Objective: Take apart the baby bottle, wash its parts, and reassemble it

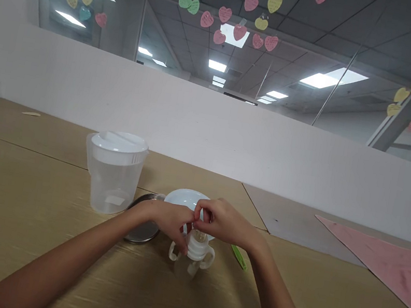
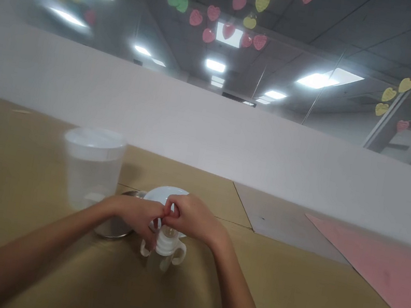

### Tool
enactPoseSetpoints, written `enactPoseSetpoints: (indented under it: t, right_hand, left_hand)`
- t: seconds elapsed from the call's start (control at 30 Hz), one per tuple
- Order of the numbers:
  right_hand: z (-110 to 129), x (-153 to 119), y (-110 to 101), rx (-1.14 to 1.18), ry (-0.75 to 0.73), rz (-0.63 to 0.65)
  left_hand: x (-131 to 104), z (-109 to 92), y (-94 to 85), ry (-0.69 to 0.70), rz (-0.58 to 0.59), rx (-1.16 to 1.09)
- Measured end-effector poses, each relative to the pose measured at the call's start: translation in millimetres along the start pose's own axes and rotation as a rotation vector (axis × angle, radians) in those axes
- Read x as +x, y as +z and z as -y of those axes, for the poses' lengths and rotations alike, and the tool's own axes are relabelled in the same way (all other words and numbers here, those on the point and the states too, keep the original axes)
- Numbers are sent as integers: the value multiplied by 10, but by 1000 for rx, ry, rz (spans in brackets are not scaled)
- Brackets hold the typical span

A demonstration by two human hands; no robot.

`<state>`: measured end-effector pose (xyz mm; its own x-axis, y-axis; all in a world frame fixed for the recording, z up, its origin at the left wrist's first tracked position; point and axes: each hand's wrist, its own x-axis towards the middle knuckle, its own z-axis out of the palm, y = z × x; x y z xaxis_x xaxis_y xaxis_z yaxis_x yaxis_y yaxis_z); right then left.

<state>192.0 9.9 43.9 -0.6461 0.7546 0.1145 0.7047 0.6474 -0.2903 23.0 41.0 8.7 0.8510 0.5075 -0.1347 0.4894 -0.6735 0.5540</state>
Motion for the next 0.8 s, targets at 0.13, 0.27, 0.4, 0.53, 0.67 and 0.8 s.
enactPoseSetpoints:
  t: [0.13,0.27,0.4,0.53,0.67,0.8]
  right_hand:
    - [16,-14,-6,-36,2,-20]
    - [5,-39,-41,34,52,45]
    - [-46,-46,-56,69,60,158]
    - [-69,-46,-43,64,54,178]
    - [-34,-57,-37,24,60,152]
    - [5,-53,-23,-4,68,145]
  left_hand:
    - [1,-1,4,-13,-2,18]
    - [-11,-2,-13,17,2,21]
    - [-12,-10,-10,38,24,102]
    - [50,27,58,26,-41,139]
    - [115,87,126,62,-99,87]
    - [121,94,139,87,-117,42]
